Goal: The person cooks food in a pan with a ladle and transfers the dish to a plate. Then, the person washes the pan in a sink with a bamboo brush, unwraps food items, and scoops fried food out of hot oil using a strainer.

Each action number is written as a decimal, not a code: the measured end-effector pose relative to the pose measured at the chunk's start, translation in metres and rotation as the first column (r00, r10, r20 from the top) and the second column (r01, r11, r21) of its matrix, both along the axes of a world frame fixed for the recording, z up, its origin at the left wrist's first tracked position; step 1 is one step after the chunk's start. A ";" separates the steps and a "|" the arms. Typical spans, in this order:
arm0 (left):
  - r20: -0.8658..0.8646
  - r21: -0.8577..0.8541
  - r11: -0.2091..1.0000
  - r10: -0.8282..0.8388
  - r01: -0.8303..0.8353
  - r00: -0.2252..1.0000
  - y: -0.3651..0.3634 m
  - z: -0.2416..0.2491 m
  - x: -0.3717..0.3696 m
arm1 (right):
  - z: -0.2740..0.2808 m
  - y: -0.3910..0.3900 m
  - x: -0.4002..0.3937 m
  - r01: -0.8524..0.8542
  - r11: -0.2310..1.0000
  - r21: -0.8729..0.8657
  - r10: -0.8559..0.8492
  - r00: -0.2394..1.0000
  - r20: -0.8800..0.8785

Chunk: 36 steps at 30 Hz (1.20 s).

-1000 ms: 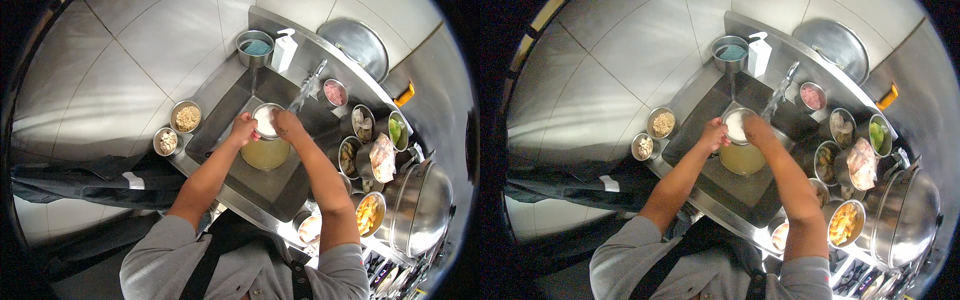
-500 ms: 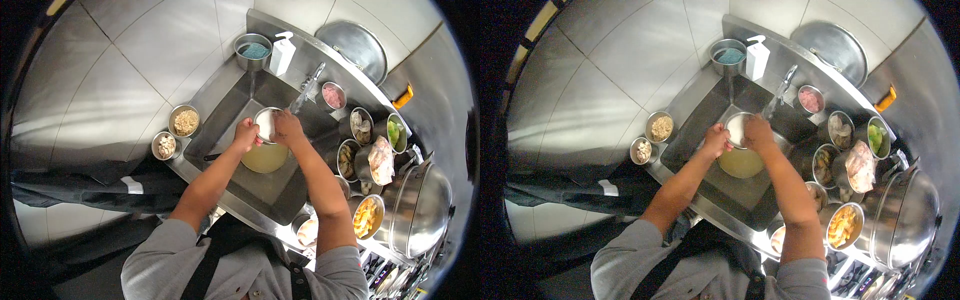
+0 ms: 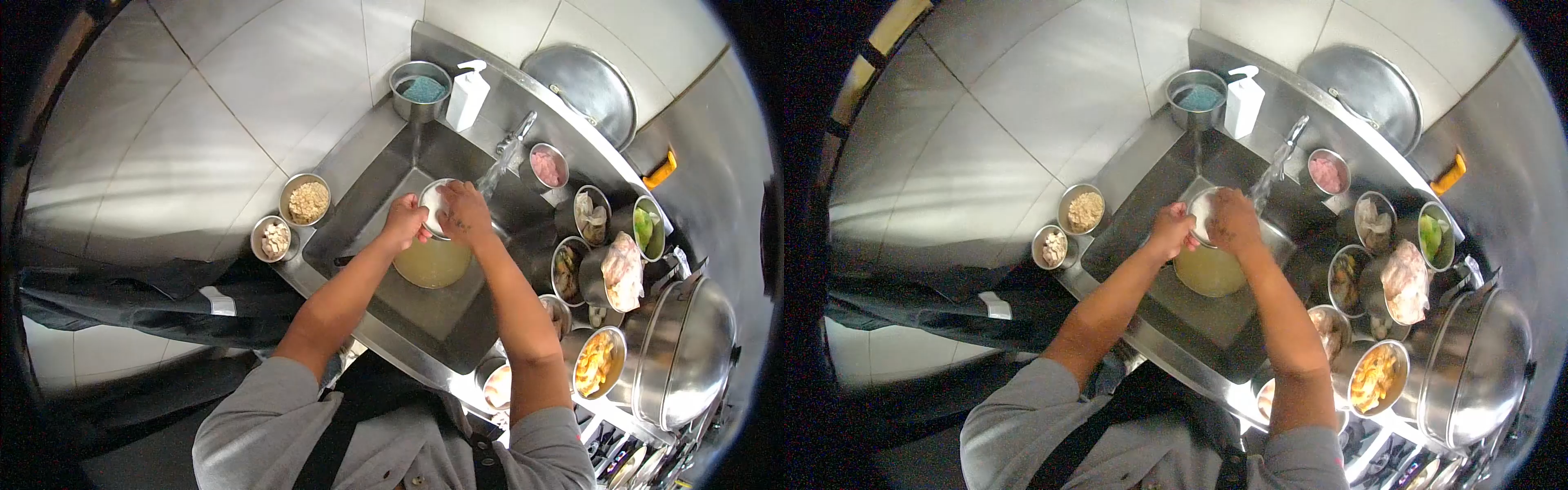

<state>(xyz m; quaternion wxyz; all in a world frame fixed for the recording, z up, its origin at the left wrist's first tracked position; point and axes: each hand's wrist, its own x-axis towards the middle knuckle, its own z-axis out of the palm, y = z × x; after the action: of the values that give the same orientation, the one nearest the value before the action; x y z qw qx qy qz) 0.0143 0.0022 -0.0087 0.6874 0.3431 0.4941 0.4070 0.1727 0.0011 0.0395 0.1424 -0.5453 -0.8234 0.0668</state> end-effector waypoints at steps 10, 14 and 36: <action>0.048 -0.012 0.998 0.065 -0.065 0.997 -0.001 -0.002 -0.005 | 0.008 -0.004 0.016 -0.150 0.988 -0.037 0.154 0.964 0.217; 0.014 -0.014 0.998 0.067 -0.066 0.998 0.003 -0.002 -0.005 | 0.001 0.002 0.009 -0.112 0.986 -0.122 0.131 0.979 0.156; 0.057 0.024 0.991 0.131 -0.132 0.990 0.024 0.001 0.000 | 0.000 0.083 0.074 0.128 0.875 -0.466 -0.461 -0.068 -0.885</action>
<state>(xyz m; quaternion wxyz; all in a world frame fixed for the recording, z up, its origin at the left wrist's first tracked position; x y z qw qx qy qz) 0.0145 0.0264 -0.0073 0.6676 0.3077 0.4909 0.4676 0.2469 0.0840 0.0392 0.6190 -0.5173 -0.3268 0.4924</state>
